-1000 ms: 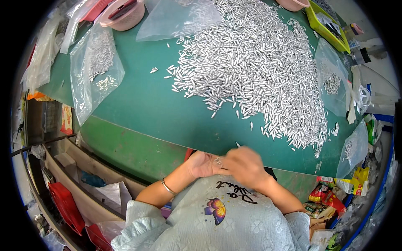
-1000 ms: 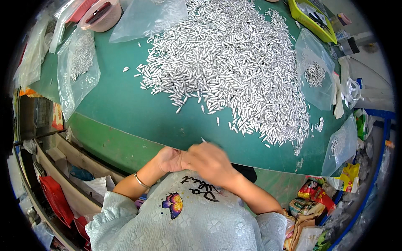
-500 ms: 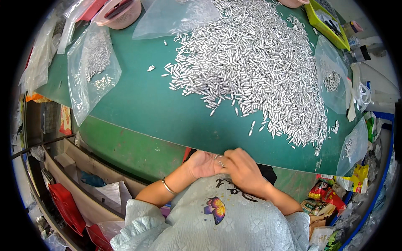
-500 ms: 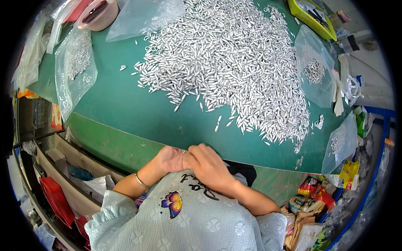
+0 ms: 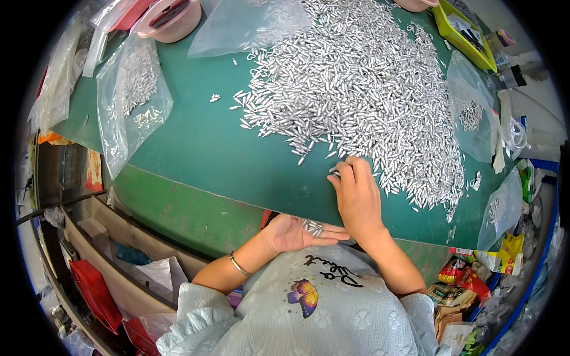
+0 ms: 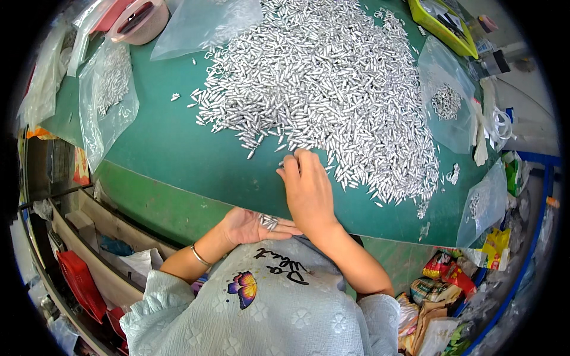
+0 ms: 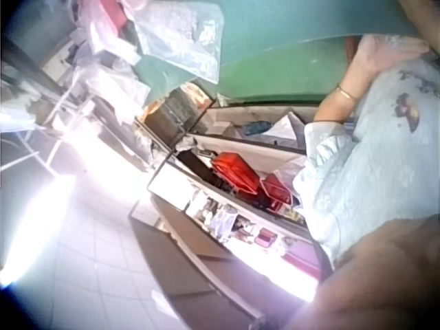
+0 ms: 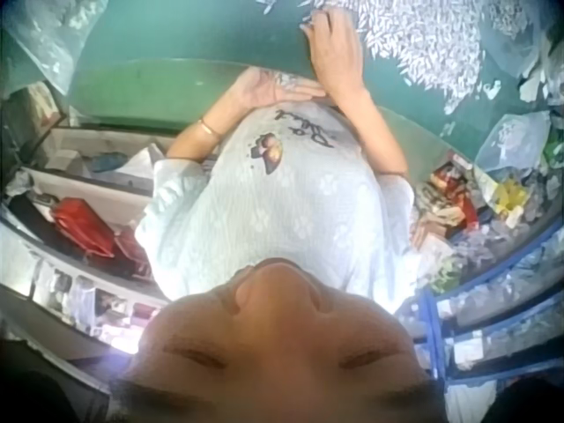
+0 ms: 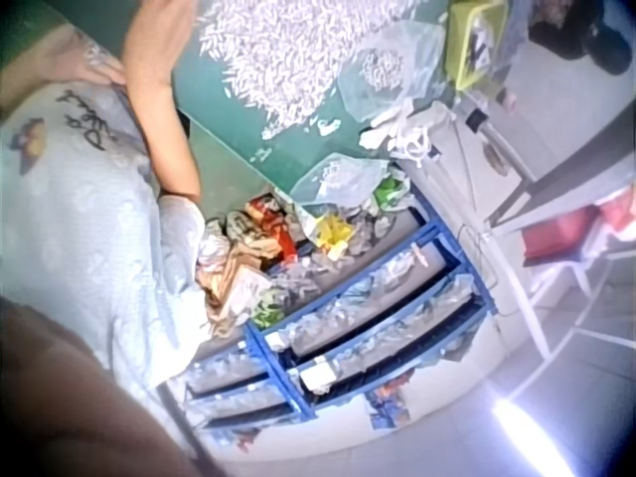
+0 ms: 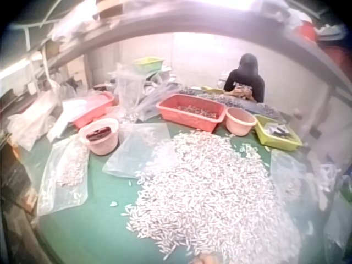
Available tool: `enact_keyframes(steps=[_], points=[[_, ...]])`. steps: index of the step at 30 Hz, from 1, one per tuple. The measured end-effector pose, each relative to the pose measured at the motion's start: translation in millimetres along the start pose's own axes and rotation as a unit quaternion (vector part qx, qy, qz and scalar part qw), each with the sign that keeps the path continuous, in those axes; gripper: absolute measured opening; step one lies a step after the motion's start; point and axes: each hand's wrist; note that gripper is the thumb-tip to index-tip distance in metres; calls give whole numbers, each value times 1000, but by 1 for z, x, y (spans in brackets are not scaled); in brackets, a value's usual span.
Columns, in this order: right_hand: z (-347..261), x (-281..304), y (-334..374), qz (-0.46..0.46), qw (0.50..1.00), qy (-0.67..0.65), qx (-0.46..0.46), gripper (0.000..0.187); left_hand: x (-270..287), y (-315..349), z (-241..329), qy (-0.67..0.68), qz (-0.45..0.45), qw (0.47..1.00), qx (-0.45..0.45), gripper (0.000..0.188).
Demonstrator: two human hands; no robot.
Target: The person sorts a large pile of small silver cylindrical parts on a green table. They repeatedly gather handfuls of parts, transfer them between hands, and place them into a clear plastic bag. The person also uses a small pink bowl to scoop parts from the table.
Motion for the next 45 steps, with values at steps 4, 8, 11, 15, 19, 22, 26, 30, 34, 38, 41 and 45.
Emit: enact_keyframes(steps=[4, 8, 11, 15, 19, 22, 26, 30, 34, 38, 41, 45], points=[[-5, 11, 11, -54, 997, -50, -14, 26, 5, 1, -1, 32, -33, 999, -8, 70], [-3, 13, 18, -39, 996, -84, -3, 25, 3, 0, 0, 28, -37, 999, -5, 71], [-2, 15, 21, -37, 995, -93, -16, 27, 2, -1, 0, 38, -45, 998, -10, 72], [-3, 20, 22, -56, 994, -91, -16, 31, 5, -1, -1, 45, -52, 998, -16, 73], [-4, 33, 16, -79, 981, -147, -96, 30, 1, -2, 2, 17, -32, 999, -6, 75], [12, 33, 17, -78, 990, -110, -45, 29, 0, -3, 2, 23, -23, 999, 6, 75], [10, 35, 12, 7, 990, -114, -80, 28, 4, -4, 0, 130, -28, 991, 13, 83], [7, 39, 13, 11, 999, -46, -5, 32, 3, -4, 2, 35, -38, 999, 6, 77], [4, 28, 9, -25, 999, 22, 0, 25, 0, -4, 2, 22, -21, 1000, 7, 77], [3, 23, 22, -25, 1000, -19, 5, 22, 0, -2, 1, 23, -11, 1000, 2, 75], [-2, 25, 36, -49, 997, -54, 0, 23, 7, -2, -1, 51, -46, 998, -10, 71], [-13, 22, 49, -99, 985, -127, 54, 25, 13, -2, -8, 132, -23, 990, -35, 68]])
Point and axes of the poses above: each hand's wrist, its own y-axis away from the middle knuckle, its own x-axis out of the back of the hand, z = x × y, and after that the axes turned 7 degrees about -y, right-handed
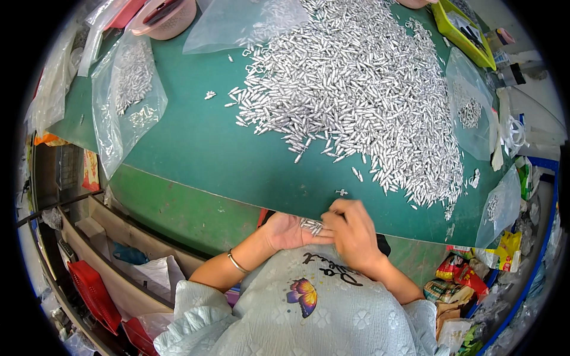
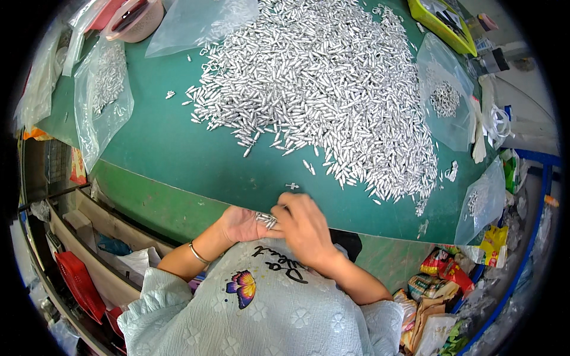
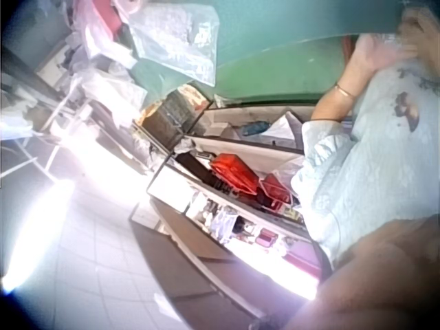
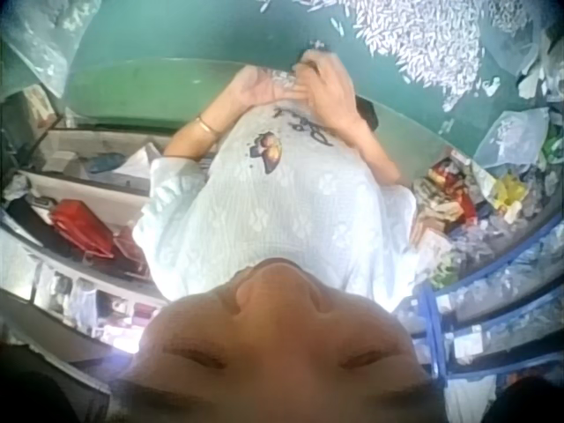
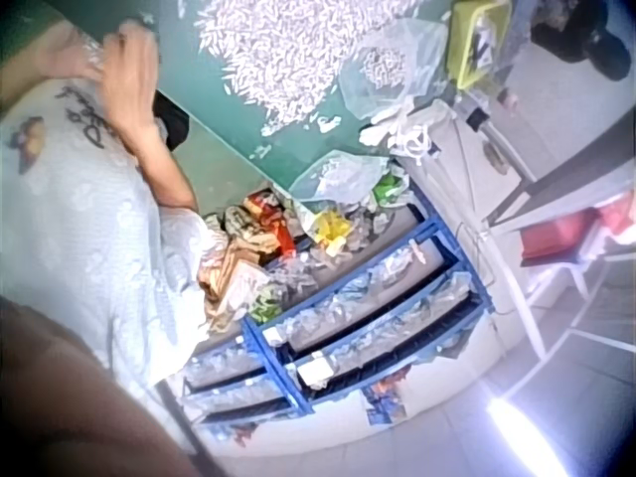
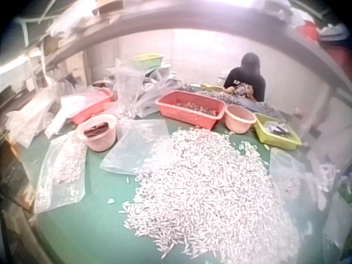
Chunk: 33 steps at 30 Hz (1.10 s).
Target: The person sorts a large pile of small silver cylindrical parts on a green table. They repeatedly gather handfuls of parts, transfer them between hands, and place them into a clear plastic bag. The person also uses a small pink bowl to scoop parts from the table.
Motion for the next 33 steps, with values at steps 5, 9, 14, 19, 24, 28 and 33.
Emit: enact_keyframes(steps=[5, 9, 14, 19, 24, 28, 33], points=[[-2, 1, -1, -25, 997, -35, 68, 24, 9, 2, -1, 150, -36, 988, -2, 68], [17, 21, -21, 136, 989, 59, 23, 24, -9, -1, 3, -67, 10, 997, 28, 71], [37, 19, -22, 92, 983, 153, -38, 32, -16, -4, 3, -106, 13, 993, 50, 73], [14, 16, 5, 27, 998, 59, -26, 33, -12, -4, -1, -77, -15, 996, 40, 70], [-2, 7, 13, -52, 995, -84, 26, 26, 8, -6, -13, 98, -78, 992, -4, 69], [24, 12, -16, 129, 990, 53, 17, 25, -7, -8, -6, -57, -31, 997, 31, 68], [43, 19, -49, 168, 963, 204, -60, 14, -13, -8, -3, -130, 33, 990, 49, 70]])
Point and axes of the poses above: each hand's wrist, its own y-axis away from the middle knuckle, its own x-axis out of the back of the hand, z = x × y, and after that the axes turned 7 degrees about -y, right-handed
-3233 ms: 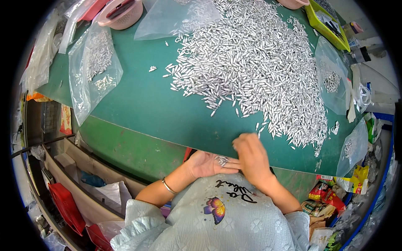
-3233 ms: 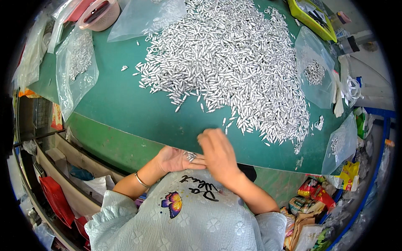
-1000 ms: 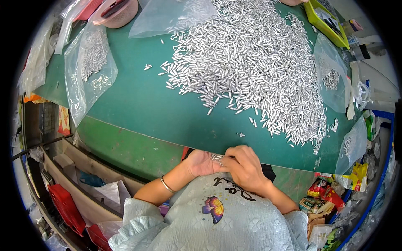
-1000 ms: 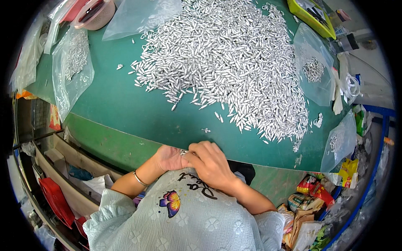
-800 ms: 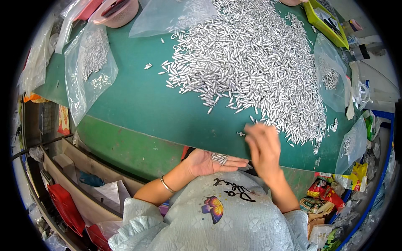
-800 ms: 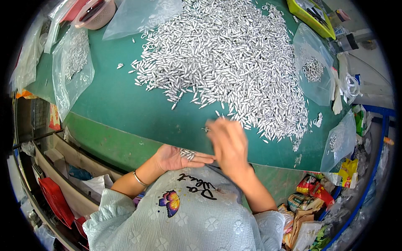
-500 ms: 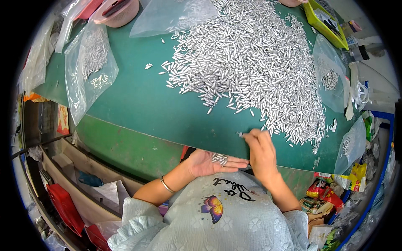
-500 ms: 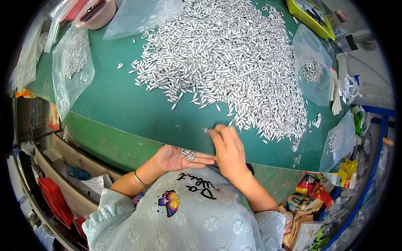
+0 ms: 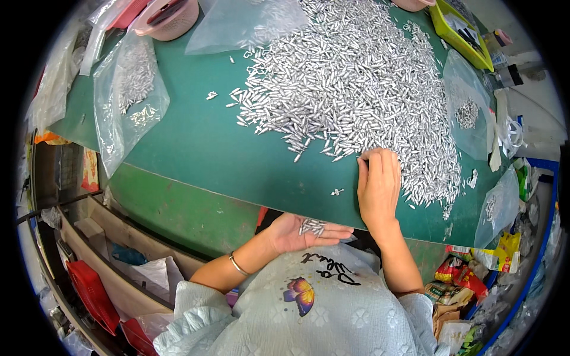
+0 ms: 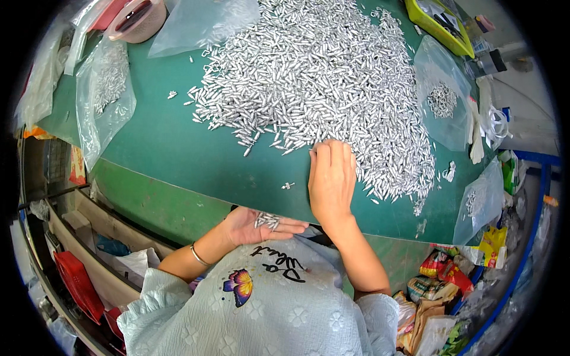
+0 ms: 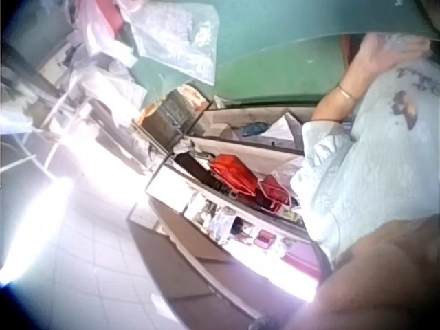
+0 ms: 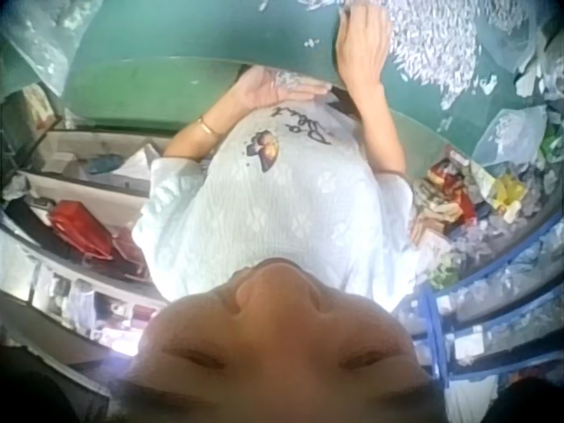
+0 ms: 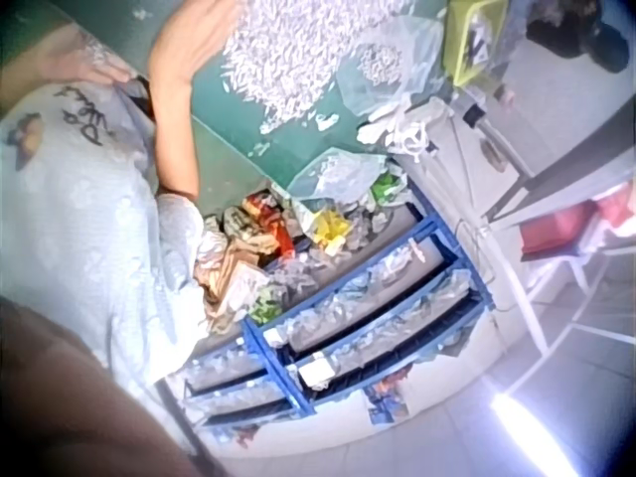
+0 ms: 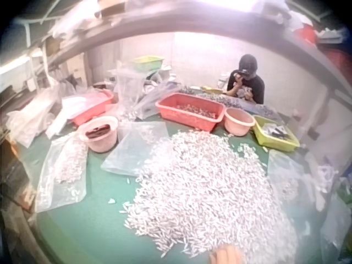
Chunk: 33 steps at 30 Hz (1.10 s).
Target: The person sorts a large pile of small silver cylindrical parts on a green table. They repeatedly gather handfuls of parts, transfer them between hands, and place them into a clear plastic bag. The person also uses a small pink bowl to scoop parts from the table.
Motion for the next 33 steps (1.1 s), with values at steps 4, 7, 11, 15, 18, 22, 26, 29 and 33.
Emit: enact_keyframes(steps=[4, 7, 11, 15, 18, 22, 26, 29, 33], points=[[1, 1, 0, -17, 1000, 5, 3, 13, -13, 6, 1, -83, 77, 994, -6, 70], [1, 1, -3, -23, 1000, 4, 16, 13, -7, 11, 2, -92, 67, 993, -9, 66], [-1, 8, -4, -53, 998, -18, 28, 15, -3, 15, 3, -95, 51, 994, -10, 64], [4, 6, -4, -49, 997, -51, 39, 14, -3, 15, 6, -67, 29, 997, -10, 64], [-5, 9, -7, -63, 989, -124, 48, 14, 2, 17, 8, -27, 5, 1000, -14, 64], [-45, 13, 17, -180, 936, -271, 136, 21, 16, 27, 1, 82, -28, 995, -48, 58], [-62, 2, 14, -244, 925, -248, 151, 27, 22, 41, 10, 118, -21, 991, -66, 55], [-64, -10, -11, -138, 957, -223, 122, 32, 22, 44, 16, 66, -50, 995, -62, 58], [-66, -41, -36, -79, 990, -87, 79, 32, 18, 46, 22, 4, 5, 999, -43, 60]])
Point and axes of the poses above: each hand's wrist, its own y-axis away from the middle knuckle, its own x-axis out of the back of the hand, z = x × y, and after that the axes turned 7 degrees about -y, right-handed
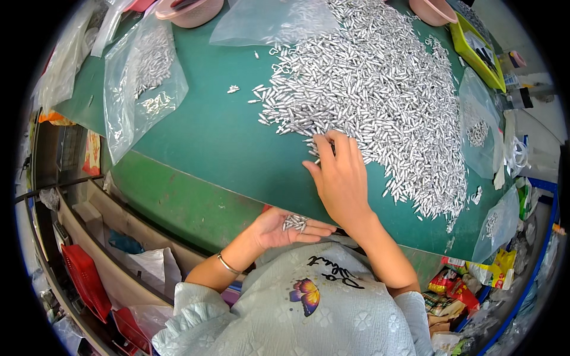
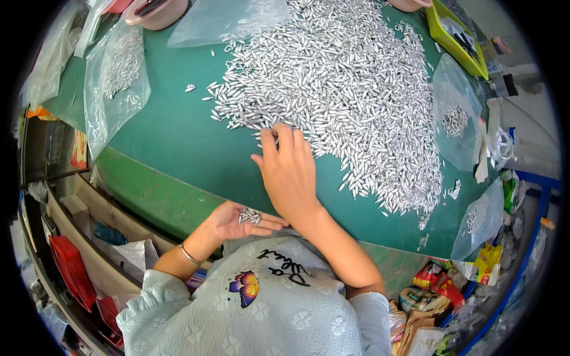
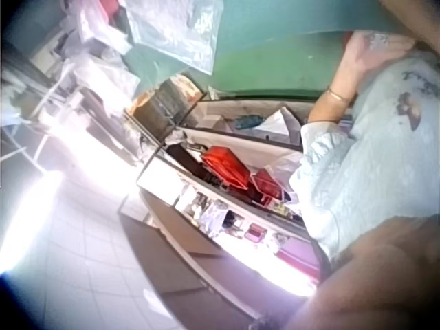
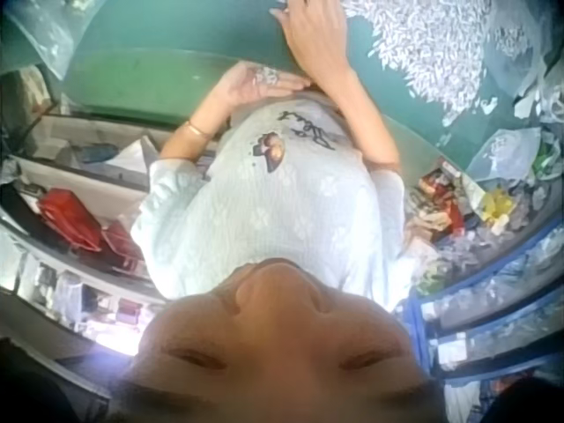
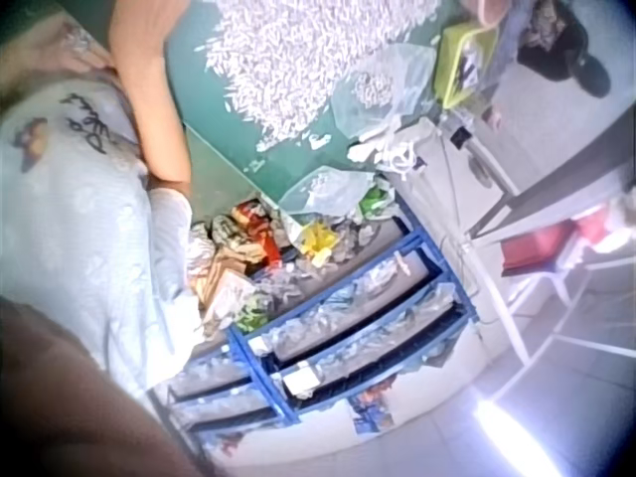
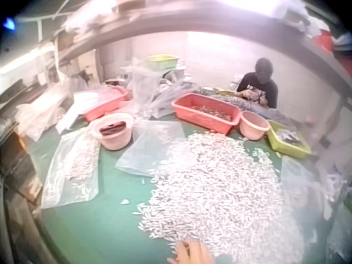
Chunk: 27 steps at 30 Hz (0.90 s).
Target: The person sorts a large pile of small silver cylindrical parts on a green table. They repeatedly gather handfuls of parts, transfer them between hands, and place them into a clear plastic bag. The person also uses a small pink bowl to scoop parts from the table.
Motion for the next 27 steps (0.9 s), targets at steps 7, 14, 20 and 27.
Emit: enact_keyframes(steps=[7, 14, 20, 27], points=[[-1, -9, 15, -56, 998, -17, 8, 26, -5, 6, 5, -121, 6, 992, 26, 63], [-11, 8, 47, -137, 985, -102, 31, 30, 5, 1, 3, 50, -99, 994, -18, 62], [-26, 12, 67, -230, 956, -169, 69, 28, 21, 7, 0, 141, -62, 988, -13, 57], [-14, 7, 6, -19, 997, -80, 17, 35, -1, 0, 10, -18, -102, 995, -12, 74]])
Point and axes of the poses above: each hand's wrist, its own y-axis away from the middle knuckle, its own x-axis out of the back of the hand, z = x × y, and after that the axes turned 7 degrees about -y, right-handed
